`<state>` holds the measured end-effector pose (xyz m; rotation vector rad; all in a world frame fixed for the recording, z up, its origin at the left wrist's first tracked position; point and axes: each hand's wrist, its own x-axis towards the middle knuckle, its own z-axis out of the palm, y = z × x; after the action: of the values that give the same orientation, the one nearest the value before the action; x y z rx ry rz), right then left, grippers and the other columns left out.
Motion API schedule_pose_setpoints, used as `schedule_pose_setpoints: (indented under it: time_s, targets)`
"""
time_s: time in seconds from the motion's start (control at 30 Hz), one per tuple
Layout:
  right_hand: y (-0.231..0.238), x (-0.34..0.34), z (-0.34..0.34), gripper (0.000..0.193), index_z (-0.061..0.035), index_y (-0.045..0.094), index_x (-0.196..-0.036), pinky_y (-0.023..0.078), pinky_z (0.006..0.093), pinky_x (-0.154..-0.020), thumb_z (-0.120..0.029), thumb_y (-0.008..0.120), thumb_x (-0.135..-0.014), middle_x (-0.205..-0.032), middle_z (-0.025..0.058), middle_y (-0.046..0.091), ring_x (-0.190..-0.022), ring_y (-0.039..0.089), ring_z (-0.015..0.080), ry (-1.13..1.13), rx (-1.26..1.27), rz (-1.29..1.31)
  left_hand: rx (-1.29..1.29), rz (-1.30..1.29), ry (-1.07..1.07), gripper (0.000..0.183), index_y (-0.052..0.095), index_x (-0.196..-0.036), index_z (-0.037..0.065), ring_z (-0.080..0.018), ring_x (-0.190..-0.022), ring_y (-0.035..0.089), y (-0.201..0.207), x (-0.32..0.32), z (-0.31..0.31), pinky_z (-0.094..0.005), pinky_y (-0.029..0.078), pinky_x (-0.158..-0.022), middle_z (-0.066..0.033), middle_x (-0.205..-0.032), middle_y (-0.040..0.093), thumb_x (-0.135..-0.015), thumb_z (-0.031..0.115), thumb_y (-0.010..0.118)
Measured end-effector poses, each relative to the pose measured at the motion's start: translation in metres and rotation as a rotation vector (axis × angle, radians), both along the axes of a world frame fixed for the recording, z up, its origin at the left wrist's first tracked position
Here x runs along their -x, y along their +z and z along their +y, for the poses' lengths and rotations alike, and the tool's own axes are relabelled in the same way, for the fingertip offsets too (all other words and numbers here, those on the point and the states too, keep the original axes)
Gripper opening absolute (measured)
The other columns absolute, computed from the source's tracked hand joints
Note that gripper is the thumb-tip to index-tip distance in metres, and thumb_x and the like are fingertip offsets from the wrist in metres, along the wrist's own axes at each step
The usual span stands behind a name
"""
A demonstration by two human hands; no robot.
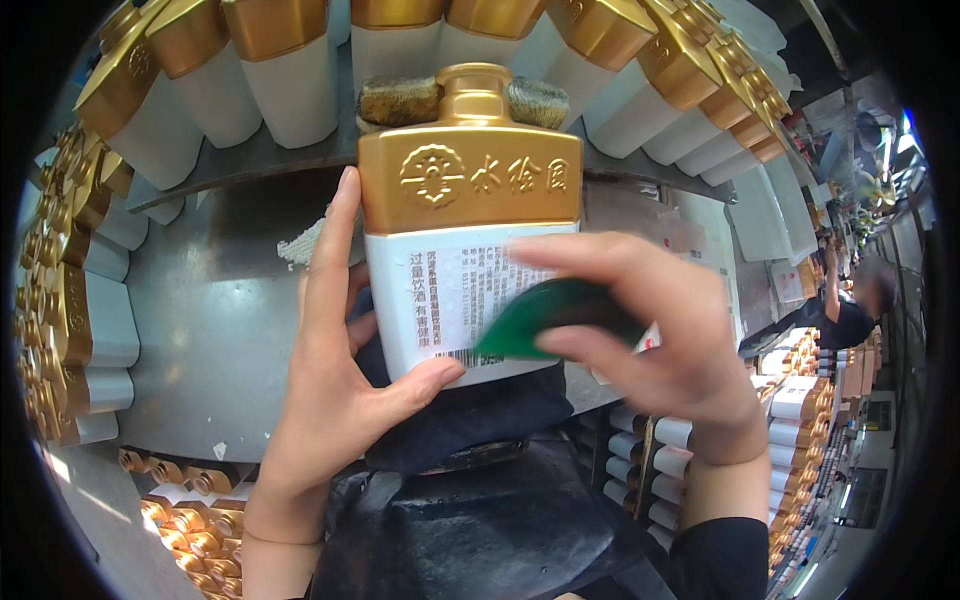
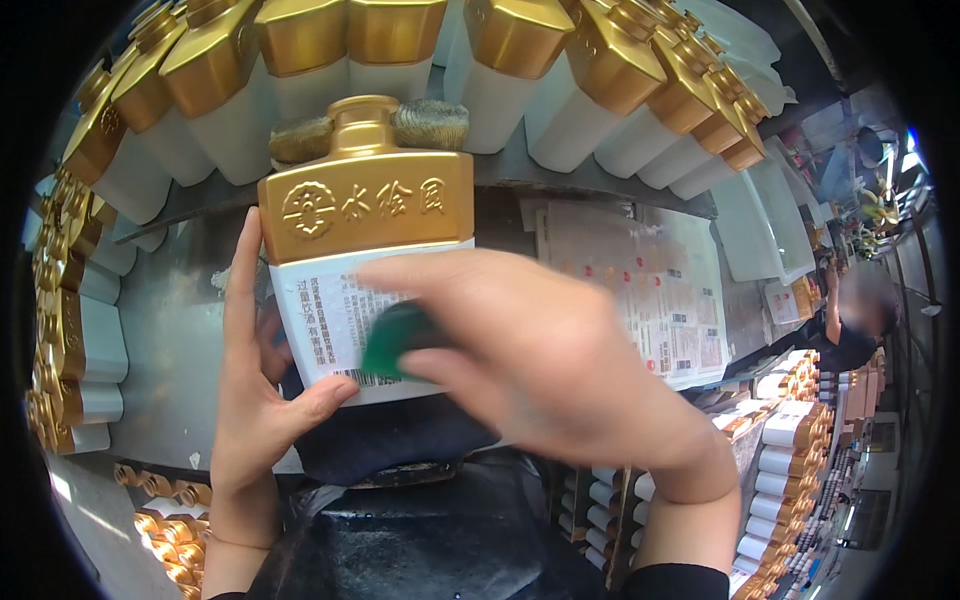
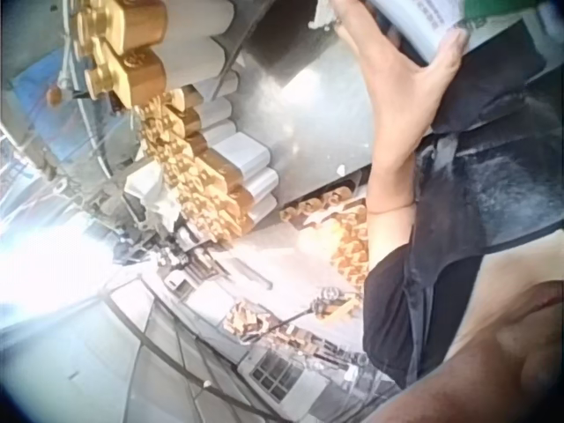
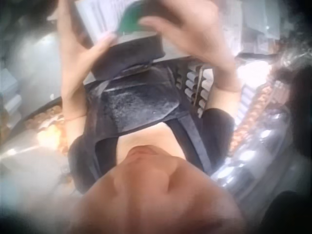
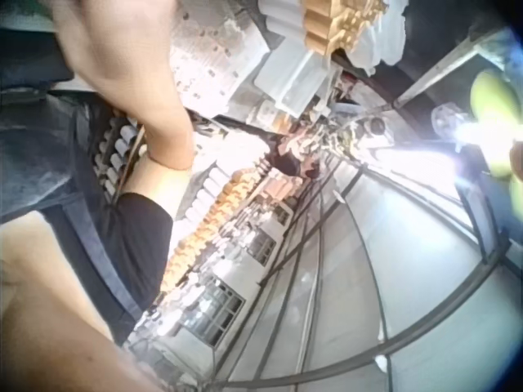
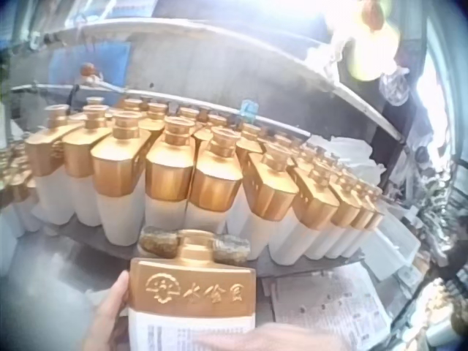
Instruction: The person applies labels to white bottles with gold tops. They pick up a bottle, smooth a label onto the back, wipe the surface with a green tool, and then apply a second label to the front. The person repeats this process for multiple bottles, placing the finished ones on a nearby table.
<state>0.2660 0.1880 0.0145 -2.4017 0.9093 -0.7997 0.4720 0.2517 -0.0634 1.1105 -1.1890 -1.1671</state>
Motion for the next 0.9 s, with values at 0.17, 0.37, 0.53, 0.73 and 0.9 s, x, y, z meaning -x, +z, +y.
schedule_pose_setpoints:
  time_s: [0.17, 0.37, 0.53, 0.73, 0.9]
  targets:
    - [0.004, -0.037, -0.039, 0.026, -0.0034, 0.069, -0.101, 0.054, 0.0287, -0.073, 0.001, 0.073, -0.077, -0.096, 0.009, 0.071, -0.084, 0.067, 0.0189, 0.09, 0.786, 0.045, 0.009, 0.131, 0.014, 0.098, 0.021, -0.153, 0.008, -0.0279, -0.128, 0.046, -0.009, -0.01, 0.009, -0.0437, 0.042, -0.106, -0.0132, -0.15, 0.03, -0.076, 0.027, 0.08]
    - [-0.019, -0.024, 0.049, 0.02, -0.003, 0.066, -0.089, 0.052, 0.0278, -0.06, -0.01, 0.07, -0.071, -0.079, 0.0071, 0.065, -0.067, 0.062, 0.0158, 0.432, 0.557, 0.2, 0.026, 0.096, 0.121, 0.056, 0.04, -0.144, 0.001, -0.0226, -0.122, 0.05, -0.017, -0.019, 0.011, -0.0374, 0.042, -0.104, -0.013, -0.143, 0.044, -0.102, 0.039, 0.045]
    - [-0.02, -0.024, -0.01, 0.027, -0.0025, 0.061, -0.097, 0.052, 0.0266, -0.064, -0.016, 0.064, -0.074, -0.086, 0.0077, 0.063, -0.07, 0.062, 0.0167, 0.28, 1.01, 0.09, 0.062, 0.068, 0.192, 0.052, 0.041, -0.142, 0.0, -0.0228, -0.123, 0.05, -0.014, -0.02, 0.015, -0.0373, 0.04, -0.106, -0.0139, -0.141, 0.045, -0.103, 0.034, 0.042]
    - [-0.017, -0.002, 0.04, 0.018, -0.0011, 0.066, -0.087, 0.053, 0.027, -0.063, -0.012, 0.065, -0.073, -0.082, 0.0074, 0.062, -0.07, 0.061, 0.0143, 0.547, 0.542, 0.255, 0.044, 0.046, 0.181, 0.053, 0.04, -0.141, -0.004, -0.0242, -0.125, 0.049, -0.009, -0.011, 0.005, -0.0389, 0.037, -0.109, -0.0157, -0.139, 0.046, -0.104, 0.034, 0.039]
    - [-0.012, 0.006, 0.044, 0.019, -0.0011, 0.068, -0.093, 0.053, 0.0247, -0.064, -0.006, 0.067, -0.075, -0.087, 0.0059, 0.063, -0.073, 0.061, 0.0125, 0.524, 0.439, 0.254, 0.03, 0.054, 0.21, 0.054, 0.038, -0.141, -0.006, -0.0244, -0.125, 0.048, -0.004, -0.007, 0.003, -0.0382, 0.036, -0.109, -0.0173, -0.138, 0.047, -0.103, 0.032, 0.04]
